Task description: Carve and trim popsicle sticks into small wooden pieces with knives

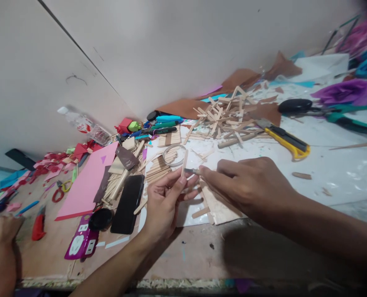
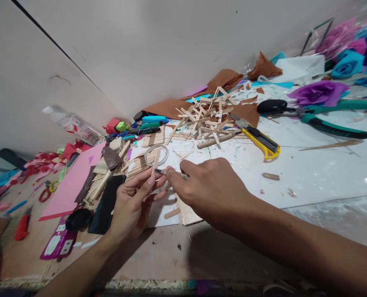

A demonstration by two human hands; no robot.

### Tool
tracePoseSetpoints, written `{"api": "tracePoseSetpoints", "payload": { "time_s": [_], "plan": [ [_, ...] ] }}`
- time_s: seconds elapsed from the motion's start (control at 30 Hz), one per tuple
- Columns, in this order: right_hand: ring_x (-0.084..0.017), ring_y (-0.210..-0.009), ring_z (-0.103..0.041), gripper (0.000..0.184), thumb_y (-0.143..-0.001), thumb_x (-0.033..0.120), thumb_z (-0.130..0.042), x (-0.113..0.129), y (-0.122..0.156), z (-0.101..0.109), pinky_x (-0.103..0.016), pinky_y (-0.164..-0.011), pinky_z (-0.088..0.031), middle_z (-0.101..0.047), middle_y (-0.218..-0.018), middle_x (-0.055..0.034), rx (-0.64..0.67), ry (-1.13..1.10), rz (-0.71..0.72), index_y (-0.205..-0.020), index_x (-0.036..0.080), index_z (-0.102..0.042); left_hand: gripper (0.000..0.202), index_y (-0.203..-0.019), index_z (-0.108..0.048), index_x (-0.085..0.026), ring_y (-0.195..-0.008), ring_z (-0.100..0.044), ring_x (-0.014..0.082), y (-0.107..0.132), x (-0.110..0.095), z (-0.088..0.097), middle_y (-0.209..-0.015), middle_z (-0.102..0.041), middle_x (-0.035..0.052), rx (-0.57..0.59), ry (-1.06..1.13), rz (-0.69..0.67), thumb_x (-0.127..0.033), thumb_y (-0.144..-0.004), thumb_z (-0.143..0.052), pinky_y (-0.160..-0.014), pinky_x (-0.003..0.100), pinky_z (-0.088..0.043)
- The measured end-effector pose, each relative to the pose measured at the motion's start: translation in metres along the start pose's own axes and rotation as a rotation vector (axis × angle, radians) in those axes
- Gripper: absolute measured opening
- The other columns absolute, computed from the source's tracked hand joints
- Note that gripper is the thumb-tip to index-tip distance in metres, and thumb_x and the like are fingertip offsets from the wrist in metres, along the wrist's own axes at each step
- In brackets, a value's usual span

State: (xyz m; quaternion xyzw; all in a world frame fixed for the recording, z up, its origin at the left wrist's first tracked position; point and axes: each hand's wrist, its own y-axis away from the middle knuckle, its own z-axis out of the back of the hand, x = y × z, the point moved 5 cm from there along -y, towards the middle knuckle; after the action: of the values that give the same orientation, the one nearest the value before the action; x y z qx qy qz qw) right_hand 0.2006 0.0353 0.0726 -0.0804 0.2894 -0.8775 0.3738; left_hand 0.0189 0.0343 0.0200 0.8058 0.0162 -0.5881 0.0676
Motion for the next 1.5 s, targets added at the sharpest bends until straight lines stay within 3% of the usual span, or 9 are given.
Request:
{"api": "tracePoseSetpoints", "payload": {
  "time_s": [0.27, 0.47, 0.63, 0.77, 1.0, 1.13, 1.33, 1.5],
  "plan": [
    [-0.018, -0.043, -0.049, 0.028, -0.089, 0.013, -0.061, 0.005, 0.001, 0.003, -0.031, -0.051, -0.012, -0.062, -0.064, -0.0021, 0.001, 0.013, 0.007, -0.110, 0.016, -0.079, 0.018, -0.100, -0.084, -0.022, -0.094, -0.081, 0.0267, 0.002, -0.004, 0.000, -0.103, -0.083, 0.0070, 0.029, -0.104, -0.062, -0.023, -0.083, -0.086, -0.069, 0.025, -0.070],
    [-0.015, -0.047, -0.049, 0.031, -0.099, 0.015, -0.052, 0.002, 0.005, 0.000, -0.031, -0.051, -0.018, -0.062, -0.068, -0.0026, -0.122, -0.079, 0.042, -0.117, 0.013, -0.077, 0.014, -0.101, -0.085, -0.024, -0.092, -0.082, 0.0255, 0.004, -0.011, 0.001, -0.096, -0.083, 0.0037, 0.031, -0.158, -0.125, -0.022, -0.087, -0.082, -0.070, 0.026, -0.070],
    [-0.017, -0.045, -0.046, 0.031, -0.097, 0.013, -0.052, 0.006, 0.003, 0.000, -0.032, -0.052, -0.014, -0.061, -0.065, -0.0029, -0.045, -0.031, 0.061, -0.114, 0.012, -0.077, 0.016, -0.104, -0.085, -0.024, -0.085, -0.082, 0.0208, 0.008, -0.014, 0.001, -0.098, -0.083, 0.0036, 0.080, -0.214, -0.172, -0.019, -0.090, -0.079, -0.073, 0.023, -0.070],
    [-0.016, -0.045, -0.044, 0.030, -0.095, 0.011, -0.052, 0.011, 0.002, 0.006, -0.034, -0.054, -0.012, -0.061, -0.065, -0.0034, -0.058, 0.030, 0.054, -0.111, 0.013, -0.078, 0.019, -0.104, -0.085, -0.025, -0.079, -0.082, 0.0178, 0.011, -0.016, -0.002, -0.095, -0.084, 0.0022, 0.102, -0.262, -0.191, -0.015, -0.089, -0.079, -0.075, 0.022, -0.069],
    [-0.010, -0.052, -0.047, 0.026, -0.102, 0.016, -0.053, 0.001, 0.008, -0.002, -0.030, -0.052, -0.022, -0.066, -0.073, -0.0019, -0.229, -0.172, 0.038, -0.116, 0.012, -0.074, 0.021, -0.109, -0.083, -0.026, -0.081, -0.082, 0.0211, 0.008, -0.019, 0.004, -0.096, -0.084, 0.0049, 0.093, -0.235, -0.265, -0.019, -0.090, -0.078, -0.073, 0.026, -0.070],
    [-0.009, -0.053, -0.046, 0.027, -0.103, 0.015, -0.051, -0.002, 0.006, -0.001, -0.029, -0.052, -0.022, -0.065, -0.073, -0.0019, -0.208, -0.183, 0.048, -0.117, 0.012, -0.073, 0.022, -0.109, -0.084, -0.024, -0.077, -0.082, 0.0224, 0.004, -0.018, 0.006, -0.090, -0.083, 0.0077, 0.126, -0.215, -0.231, -0.020, -0.088, -0.081, -0.063, 0.025, -0.069],
    [-0.012, -0.048, -0.040, 0.028, -0.102, 0.016, -0.051, -0.006, -0.001, 0.012, -0.031, -0.053, -0.015, -0.060, -0.064, -0.0004, -0.120, -0.051, 0.063, -0.111, 0.017, -0.078, 0.017, -0.104, -0.085, -0.025, -0.070, -0.079, 0.0158, -0.002, -0.014, -0.002, -0.103, -0.083, 0.0086, 0.186, -0.088, -0.124, -0.025, -0.087, -0.082, -0.063, 0.022, -0.067],
    [-0.013, -0.047, -0.042, 0.029, -0.100, 0.015, -0.052, -0.005, 0.000, 0.015, -0.033, -0.055, -0.013, -0.061, -0.064, -0.0012, -0.098, 0.040, 0.091, -0.112, 0.017, -0.079, 0.024, -0.104, -0.085, -0.024, -0.063, -0.075, 0.0126, -0.005, -0.009, 0.001, -0.097, -0.083, 0.0090, 0.148, -0.085, -0.092, -0.024, -0.080, -0.088, -0.062, 0.022, -0.064]
  ]
}}
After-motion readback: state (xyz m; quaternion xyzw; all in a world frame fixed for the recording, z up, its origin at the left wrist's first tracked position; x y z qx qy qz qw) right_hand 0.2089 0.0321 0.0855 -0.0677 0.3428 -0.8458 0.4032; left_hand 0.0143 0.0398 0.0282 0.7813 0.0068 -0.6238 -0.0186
